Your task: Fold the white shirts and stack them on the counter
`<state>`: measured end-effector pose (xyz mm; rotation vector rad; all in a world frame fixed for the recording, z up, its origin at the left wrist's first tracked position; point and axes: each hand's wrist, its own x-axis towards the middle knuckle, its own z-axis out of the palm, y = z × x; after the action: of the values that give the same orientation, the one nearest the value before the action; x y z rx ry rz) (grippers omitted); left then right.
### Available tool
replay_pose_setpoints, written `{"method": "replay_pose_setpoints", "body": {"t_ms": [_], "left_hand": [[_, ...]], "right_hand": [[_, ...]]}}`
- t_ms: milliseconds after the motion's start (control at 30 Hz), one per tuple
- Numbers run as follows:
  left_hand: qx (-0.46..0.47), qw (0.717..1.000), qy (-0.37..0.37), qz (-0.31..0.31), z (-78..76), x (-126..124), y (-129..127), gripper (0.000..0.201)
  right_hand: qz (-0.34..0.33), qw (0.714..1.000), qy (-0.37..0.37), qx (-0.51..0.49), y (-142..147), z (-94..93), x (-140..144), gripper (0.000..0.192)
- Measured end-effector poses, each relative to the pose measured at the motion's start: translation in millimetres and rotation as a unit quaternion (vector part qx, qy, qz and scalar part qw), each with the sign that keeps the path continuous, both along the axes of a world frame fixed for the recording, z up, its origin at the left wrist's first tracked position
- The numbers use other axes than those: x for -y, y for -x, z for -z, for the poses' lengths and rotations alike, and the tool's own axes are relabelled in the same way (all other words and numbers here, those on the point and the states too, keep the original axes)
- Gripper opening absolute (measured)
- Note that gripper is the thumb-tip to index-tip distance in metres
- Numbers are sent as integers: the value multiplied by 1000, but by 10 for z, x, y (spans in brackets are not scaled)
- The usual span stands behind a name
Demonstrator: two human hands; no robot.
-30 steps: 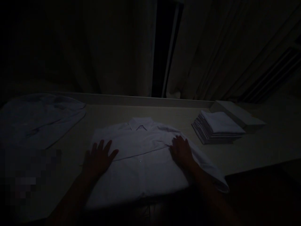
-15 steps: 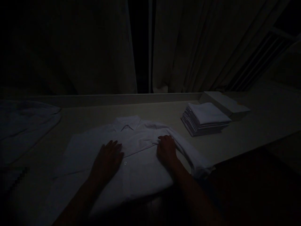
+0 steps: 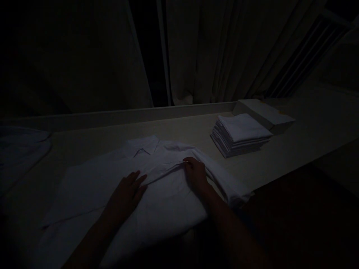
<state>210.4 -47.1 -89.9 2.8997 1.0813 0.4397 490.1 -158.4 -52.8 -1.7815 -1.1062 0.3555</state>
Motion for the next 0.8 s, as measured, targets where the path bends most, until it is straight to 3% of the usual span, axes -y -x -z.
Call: {"method": "replay_pose_setpoints", "body": {"t_ms": [133, 233, 500, 667, 800], "left_hand": [[8, 1000, -4, 2, 30, -10, 1, 44], [12, 1000, -7, 2, 58, -24, 8, 42], [7, 1000, -6, 0, 84, -34, 9, 42], [12, 1000, 1, -1, 59, -26, -2, 41], [13, 1000, 5, -1, 38, -10, -1, 42]], "right_hand": [[-17, 976, -16, -218, 45, -24, -45, 25], [-12, 951, -23, -309, 59, -39, -51, 23], [-15, 902, -26, -431, 37, -73, -67, 27], [22, 910, -11, -415, 104, -99, -108, 46], [34, 913, -23, -406, 123, -111, -133, 46]]}}
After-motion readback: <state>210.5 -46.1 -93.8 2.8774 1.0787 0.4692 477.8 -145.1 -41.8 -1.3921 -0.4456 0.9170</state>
